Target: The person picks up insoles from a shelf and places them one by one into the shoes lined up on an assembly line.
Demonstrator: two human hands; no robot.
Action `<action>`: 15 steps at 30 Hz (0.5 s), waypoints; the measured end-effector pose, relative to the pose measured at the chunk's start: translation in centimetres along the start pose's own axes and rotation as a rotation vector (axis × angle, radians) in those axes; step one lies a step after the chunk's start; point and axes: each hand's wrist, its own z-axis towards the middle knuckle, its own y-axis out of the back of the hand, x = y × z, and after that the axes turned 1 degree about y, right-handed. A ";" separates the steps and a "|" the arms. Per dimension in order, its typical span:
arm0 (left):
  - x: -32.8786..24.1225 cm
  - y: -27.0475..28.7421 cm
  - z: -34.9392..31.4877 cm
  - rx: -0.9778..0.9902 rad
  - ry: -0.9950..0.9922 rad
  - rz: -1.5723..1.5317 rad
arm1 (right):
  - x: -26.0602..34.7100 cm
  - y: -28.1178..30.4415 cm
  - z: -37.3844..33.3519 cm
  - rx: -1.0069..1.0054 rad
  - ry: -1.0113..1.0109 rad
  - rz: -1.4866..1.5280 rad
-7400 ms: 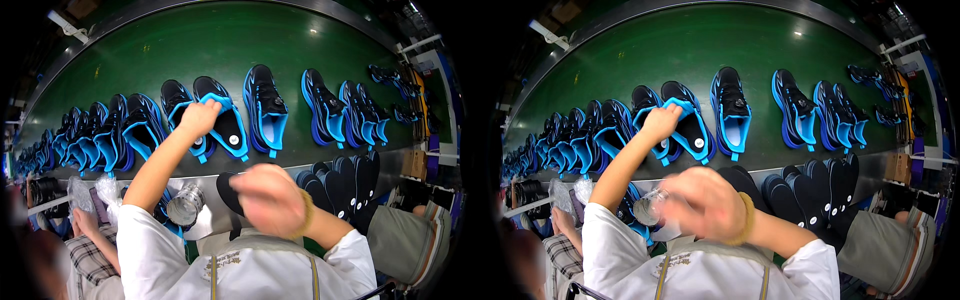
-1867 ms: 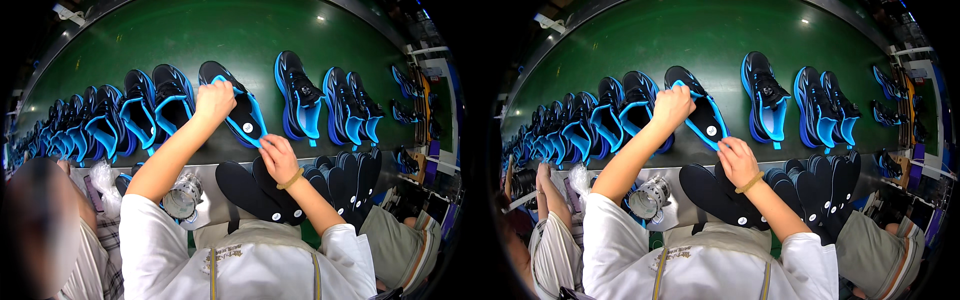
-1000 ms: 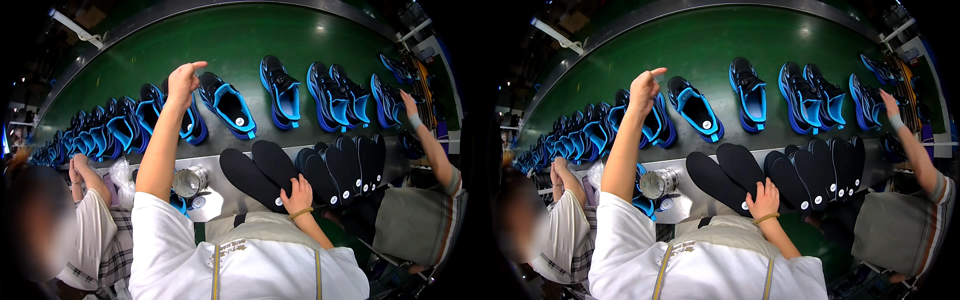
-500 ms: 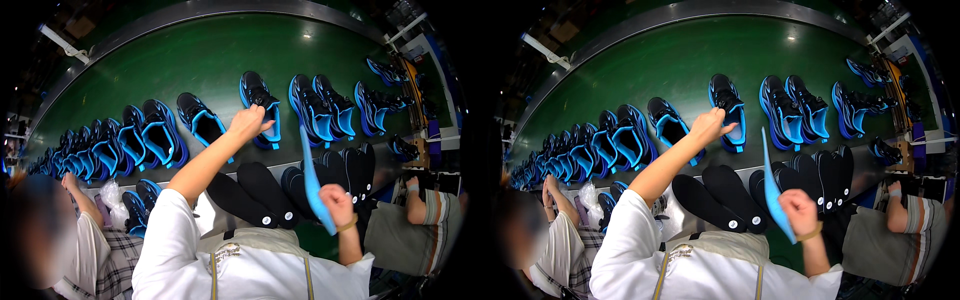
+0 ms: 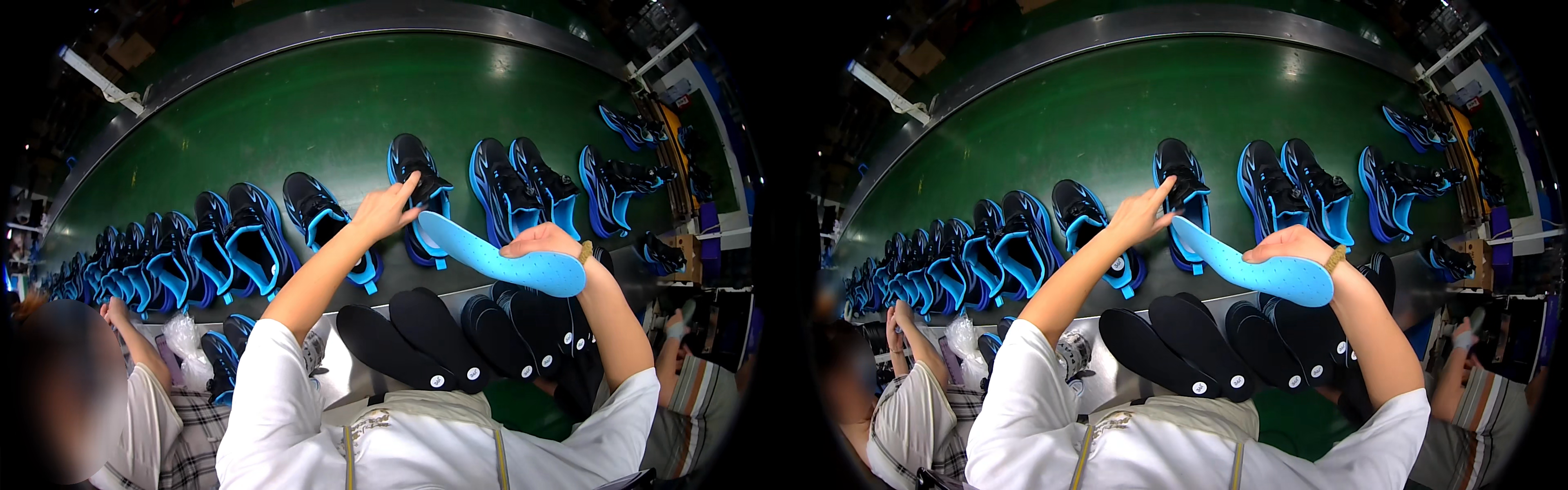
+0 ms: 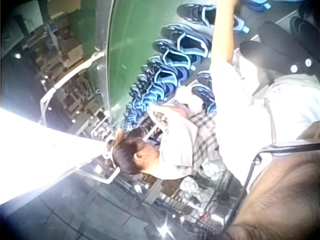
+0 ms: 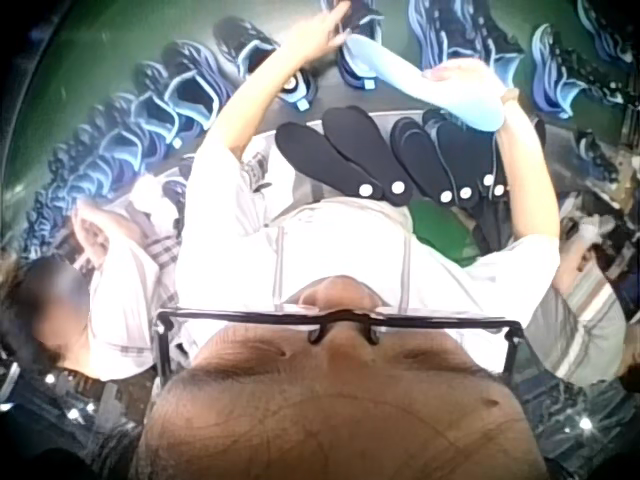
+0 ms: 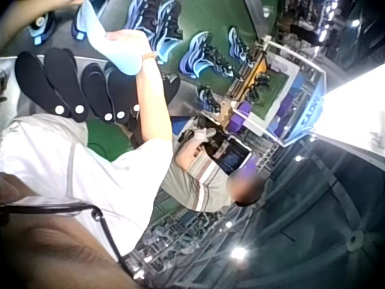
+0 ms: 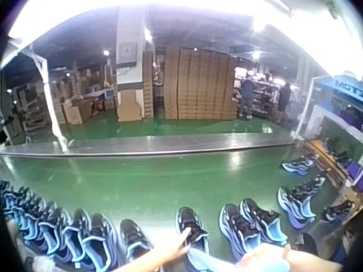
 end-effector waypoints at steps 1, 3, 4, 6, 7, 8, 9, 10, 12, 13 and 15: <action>-0.1 0.2 0.5 -0.002 0.042 0.002 | 0.1 -0.1 0.3 -0.007 -0.009 -0.028; -0.3 0.8 2.2 -0.036 0.064 -0.042 | 0.1 0.0 1.1 -0.016 -0.023 -0.071; -0.4 1.3 3.1 -0.043 0.052 -0.085 | 0.1 0.2 1.5 -0.018 -0.028 -0.085; -0.3 2.3 4.7 0.107 0.064 -0.042 | -0.2 0.7 2.7 -0.004 0.001 -0.125; -0.4 2.6 5.2 0.121 0.062 -0.078 | -0.4 0.8 3.4 0.010 0.038 -0.149; -0.5 2.9 5.6 0.215 0.098 -0.100 | -0.6 0.8 4.2 -0.003 0.048 -0.186; -0.4 3.1 5.9 0.305 0.117 -0.139 | -0.9 0.5 5.1 -0.022 0.063 -0.263; -0.4 3.2 5.9 0.373 0.108 -0.204 | -1.4 0.1 6.0 -0.014 0.092 -0.329; -0.3 3.1 5.6 0.479 0.192 -0.307 | -2.3 -1.1 8.1 -0.062 0.133 -0.513; -0.2 2.9 5.3 0.485 0.203 -0.345 | -2.9 -1.9 9.0 -0.072 0.234 -0.627; 0.2 2.6 4.8 0.483 0.232 -0.419 | -4.5 -4.4 11.0 -0.192 0.455 -0.967</action>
